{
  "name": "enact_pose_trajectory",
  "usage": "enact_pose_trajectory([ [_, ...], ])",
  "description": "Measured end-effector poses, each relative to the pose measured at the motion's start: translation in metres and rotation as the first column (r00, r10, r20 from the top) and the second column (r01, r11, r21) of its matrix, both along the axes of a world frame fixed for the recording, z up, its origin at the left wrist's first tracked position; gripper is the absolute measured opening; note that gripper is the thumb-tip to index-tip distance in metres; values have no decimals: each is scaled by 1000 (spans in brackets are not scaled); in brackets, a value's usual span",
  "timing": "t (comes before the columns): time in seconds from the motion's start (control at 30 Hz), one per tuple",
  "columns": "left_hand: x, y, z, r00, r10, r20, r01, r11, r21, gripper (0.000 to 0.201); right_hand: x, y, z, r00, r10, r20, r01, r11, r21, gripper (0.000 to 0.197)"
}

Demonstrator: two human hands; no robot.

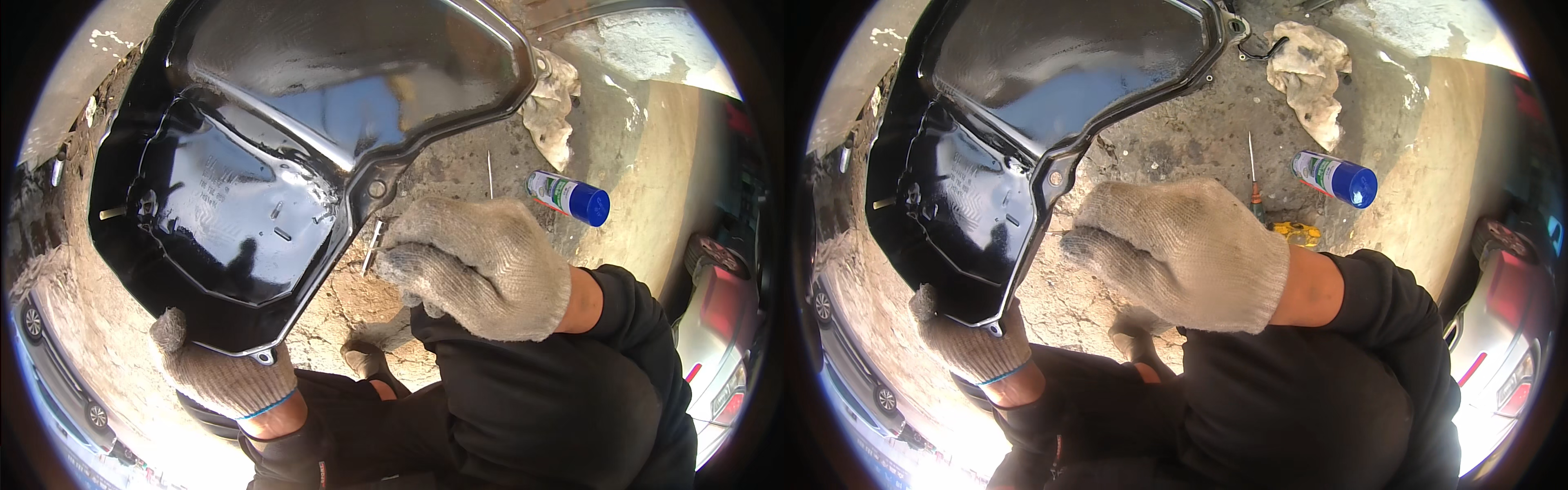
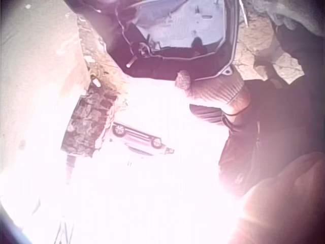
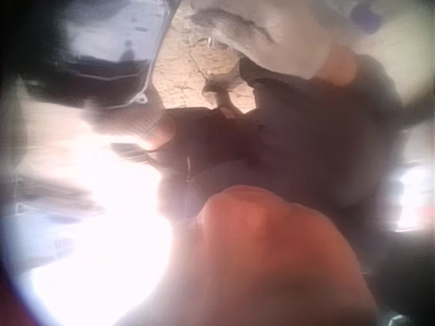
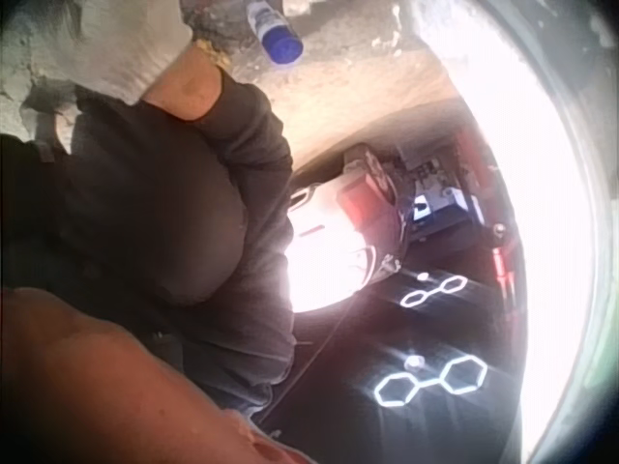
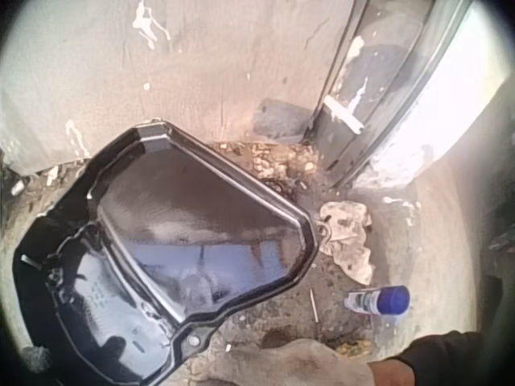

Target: The person uses a small metal scraper to remove old sealant or adhesive from the edges and seams of a black plastic automotive part. They rotate the part to access different sides and continue scraping along the perimeter.

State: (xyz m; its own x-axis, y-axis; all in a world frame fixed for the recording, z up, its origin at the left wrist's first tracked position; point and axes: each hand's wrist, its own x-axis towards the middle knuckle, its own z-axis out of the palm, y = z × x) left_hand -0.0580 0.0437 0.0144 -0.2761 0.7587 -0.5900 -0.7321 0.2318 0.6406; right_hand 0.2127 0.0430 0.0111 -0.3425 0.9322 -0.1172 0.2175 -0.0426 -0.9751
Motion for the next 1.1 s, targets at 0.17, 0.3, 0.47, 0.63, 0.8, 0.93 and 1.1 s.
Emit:
enact_pose_trajectory([
  [0.17,-3,-1,-1,1000,3,18,-3,1000,-13,73,0,4,1,1000,-23,10,23,1000,19,11],
  [0.3,-4,-1,-2,1000,7,27,-6,1000,-20,72,-4,2,10,996,-62,-71,49,984,-174,12],
  [0.47,-5,-3,-3,999,3,35,-2,1000,-25,70,-9,5,6,993,-55,-100,46,995,-88,15],
  [0.63,-4,-3,-5,999,-3,49,5,999,-39,68,-8,3,1,991,-42,-129,21,986,-166,19],
  [0.8,-2,-4,-8,998,-13,55,16,999,-44,67,-15,3,-3,970,-136,-201,95,976,-198,20],
  [0.93,-4,-3,-10,998,-10,65,13,999,-52,65,-14,3,-1,978,-116,-174,87,982,-169,19],
  [1.1,-6,-5,-9,998,40,42,-35,992,-119,63,-10,5,3,991,-70,-111,58,992,-111,20],
])
